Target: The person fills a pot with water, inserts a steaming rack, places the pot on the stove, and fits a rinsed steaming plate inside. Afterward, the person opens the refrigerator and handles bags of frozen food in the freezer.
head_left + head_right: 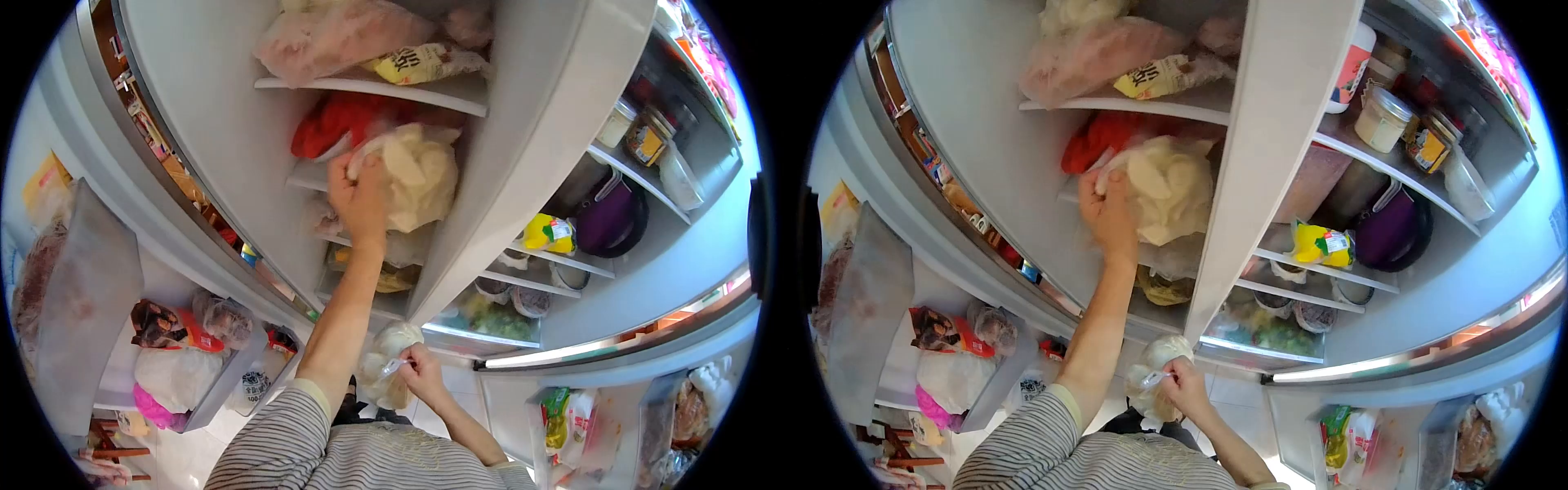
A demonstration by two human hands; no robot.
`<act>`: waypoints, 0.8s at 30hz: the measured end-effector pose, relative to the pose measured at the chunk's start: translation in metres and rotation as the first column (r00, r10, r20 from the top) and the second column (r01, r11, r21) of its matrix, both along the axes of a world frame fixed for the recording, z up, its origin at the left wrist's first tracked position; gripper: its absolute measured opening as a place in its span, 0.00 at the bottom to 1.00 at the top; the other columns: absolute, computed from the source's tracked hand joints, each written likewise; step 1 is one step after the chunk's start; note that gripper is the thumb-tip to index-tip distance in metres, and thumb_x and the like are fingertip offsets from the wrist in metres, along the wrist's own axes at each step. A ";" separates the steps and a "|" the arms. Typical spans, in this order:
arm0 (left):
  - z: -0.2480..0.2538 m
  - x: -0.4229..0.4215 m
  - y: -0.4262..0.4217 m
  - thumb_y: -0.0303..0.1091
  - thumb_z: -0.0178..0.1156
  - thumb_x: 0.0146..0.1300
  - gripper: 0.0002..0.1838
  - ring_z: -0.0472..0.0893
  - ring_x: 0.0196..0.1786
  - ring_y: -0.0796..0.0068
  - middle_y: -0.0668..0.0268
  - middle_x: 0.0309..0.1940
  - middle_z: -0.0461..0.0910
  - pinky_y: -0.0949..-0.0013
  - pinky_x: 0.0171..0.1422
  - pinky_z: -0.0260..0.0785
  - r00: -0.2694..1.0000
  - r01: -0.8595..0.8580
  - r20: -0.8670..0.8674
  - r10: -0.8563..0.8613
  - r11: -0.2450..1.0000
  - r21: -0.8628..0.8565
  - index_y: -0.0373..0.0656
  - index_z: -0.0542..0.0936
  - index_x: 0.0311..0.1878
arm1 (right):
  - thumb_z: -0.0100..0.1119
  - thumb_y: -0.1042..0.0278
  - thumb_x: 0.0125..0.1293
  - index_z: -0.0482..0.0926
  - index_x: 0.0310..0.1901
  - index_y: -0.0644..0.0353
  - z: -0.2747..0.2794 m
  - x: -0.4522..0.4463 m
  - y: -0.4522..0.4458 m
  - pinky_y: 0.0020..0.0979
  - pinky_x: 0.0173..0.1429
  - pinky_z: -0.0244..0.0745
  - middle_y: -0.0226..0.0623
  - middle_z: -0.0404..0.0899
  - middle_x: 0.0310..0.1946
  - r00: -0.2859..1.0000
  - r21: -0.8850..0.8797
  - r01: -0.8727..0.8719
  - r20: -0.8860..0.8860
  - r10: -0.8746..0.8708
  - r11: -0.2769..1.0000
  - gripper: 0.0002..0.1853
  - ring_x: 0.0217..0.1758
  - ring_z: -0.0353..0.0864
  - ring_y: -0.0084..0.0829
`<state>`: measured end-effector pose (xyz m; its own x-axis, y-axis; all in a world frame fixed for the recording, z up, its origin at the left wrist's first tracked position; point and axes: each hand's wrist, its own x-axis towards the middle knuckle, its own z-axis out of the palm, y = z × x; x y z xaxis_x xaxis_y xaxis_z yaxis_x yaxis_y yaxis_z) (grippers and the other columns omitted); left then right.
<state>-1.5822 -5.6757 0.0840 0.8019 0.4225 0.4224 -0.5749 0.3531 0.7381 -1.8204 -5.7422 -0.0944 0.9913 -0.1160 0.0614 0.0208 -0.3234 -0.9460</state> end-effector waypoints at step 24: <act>-0.198 -0.123 0.133 0.41 0.56 0.61 0.21 0.73 0.53 0.67 0.60 0.50 0.73 0.67 0.53 0.69 0.918 0.286 -0.367 -0.152 0.894 0.345 0.41 0.71 0.54 | 0.54 0.76 0.49 0.72 0.29 0.64 -0.022 -0.009 0.004 0.27 0.27 0.69 0.39 0.71 0.24 0.992 -0.037 0.002 -0.123 -0.006 0.999 0.04 0.22 0.72 0.29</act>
